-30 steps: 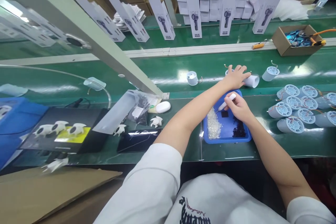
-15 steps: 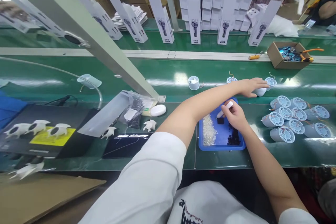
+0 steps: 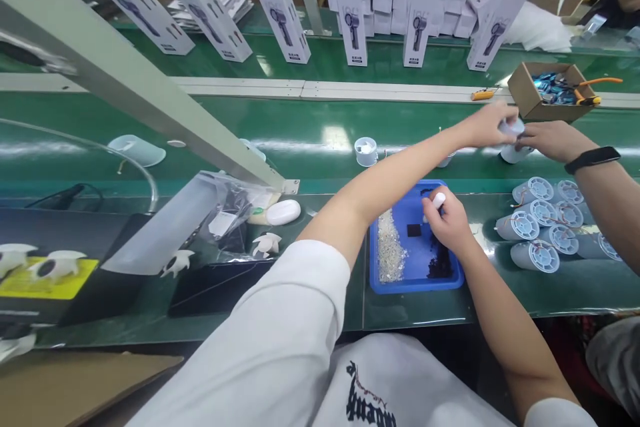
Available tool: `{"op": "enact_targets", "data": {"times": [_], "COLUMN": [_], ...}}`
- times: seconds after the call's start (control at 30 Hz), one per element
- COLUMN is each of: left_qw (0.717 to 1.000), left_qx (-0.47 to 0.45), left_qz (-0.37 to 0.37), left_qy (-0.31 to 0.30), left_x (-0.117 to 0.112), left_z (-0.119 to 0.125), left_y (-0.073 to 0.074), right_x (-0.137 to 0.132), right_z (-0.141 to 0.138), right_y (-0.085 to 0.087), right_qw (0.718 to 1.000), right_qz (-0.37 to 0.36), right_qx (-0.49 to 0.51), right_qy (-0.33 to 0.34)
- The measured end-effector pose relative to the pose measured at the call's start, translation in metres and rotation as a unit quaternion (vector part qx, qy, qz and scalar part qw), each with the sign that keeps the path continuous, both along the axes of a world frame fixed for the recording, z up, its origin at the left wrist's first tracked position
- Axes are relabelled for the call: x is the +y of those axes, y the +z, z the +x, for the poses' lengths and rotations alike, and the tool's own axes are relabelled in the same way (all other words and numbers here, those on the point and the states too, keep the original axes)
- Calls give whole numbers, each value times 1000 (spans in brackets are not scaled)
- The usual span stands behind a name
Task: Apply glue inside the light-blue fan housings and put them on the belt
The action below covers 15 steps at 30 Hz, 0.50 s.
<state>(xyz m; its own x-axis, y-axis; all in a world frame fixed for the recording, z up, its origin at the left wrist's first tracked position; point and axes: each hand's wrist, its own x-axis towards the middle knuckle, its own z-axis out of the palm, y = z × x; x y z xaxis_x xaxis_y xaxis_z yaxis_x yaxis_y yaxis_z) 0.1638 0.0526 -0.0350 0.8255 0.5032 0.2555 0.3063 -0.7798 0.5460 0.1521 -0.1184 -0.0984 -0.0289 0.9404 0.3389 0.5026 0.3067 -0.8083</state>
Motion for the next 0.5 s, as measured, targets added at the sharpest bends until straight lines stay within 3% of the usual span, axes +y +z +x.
{"op": "enact_targets", "data": {"times": [0.07,0.13,0.2,0.33,0.5], "left_qw": [989,960,932,871,788], "left_qx": [-128,-239,-313,-405,-483], "left_qz": [-45,-90,-139,-230,-296], "left_qy": [63,114,118,156,240], "left_x": [-2,-13,-29,-55,-61], "left_z": [-22,-52,-86,-143,-170], "left_y": [18,34,44,39,26], "right_x": [0,1,1,2,4], "right_z": [1,2,2,3,4], "right_y": [-1,-3,-3,-3,-4], "right_qw": [1000,999,998,998,998], "right_qz": [10,28,38,41,48], "right_qx": [7,27,42,40,28], "right_qy": [-3,-5,-13,-23,-19]}}
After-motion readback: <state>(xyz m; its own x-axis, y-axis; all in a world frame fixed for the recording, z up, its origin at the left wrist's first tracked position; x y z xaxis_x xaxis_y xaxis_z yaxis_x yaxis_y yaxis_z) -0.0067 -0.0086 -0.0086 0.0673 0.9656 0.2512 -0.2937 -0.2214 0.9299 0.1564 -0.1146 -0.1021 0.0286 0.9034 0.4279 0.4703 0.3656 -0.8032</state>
